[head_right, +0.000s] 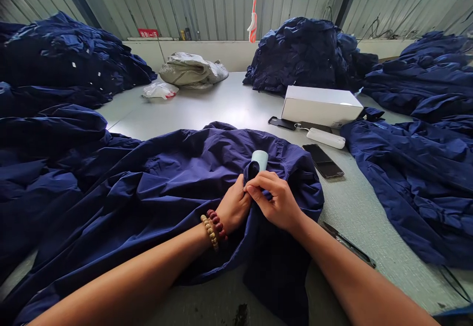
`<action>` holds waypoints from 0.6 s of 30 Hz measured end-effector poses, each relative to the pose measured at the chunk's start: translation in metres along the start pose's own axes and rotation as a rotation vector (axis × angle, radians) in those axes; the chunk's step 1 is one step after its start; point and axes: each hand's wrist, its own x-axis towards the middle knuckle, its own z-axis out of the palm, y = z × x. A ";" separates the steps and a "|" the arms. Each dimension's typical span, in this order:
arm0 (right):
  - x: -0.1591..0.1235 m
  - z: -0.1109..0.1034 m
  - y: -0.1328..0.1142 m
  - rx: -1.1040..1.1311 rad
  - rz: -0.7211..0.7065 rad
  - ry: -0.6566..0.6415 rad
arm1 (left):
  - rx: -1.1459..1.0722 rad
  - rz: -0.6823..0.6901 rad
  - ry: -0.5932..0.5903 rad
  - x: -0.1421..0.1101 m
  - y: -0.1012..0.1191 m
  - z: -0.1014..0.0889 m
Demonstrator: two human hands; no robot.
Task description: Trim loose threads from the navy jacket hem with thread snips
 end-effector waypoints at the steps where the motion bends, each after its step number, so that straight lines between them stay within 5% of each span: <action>1: 0.000 0.002 -0.001 -0.017 0.005 0.006 | 0.003 0.001 0.006 -0.001 0.001 0.000; 10: -0.002 0.004 -0.002 -0.126 0.067 0.066 | -0.192 0.037 -0.017 -0.010 0.010 -0.006; 18: 0.000 0.000 -0.001 -0.259 -0.024 0.005 | -0.348 0.011 0.092 0.000 0.008 -0.004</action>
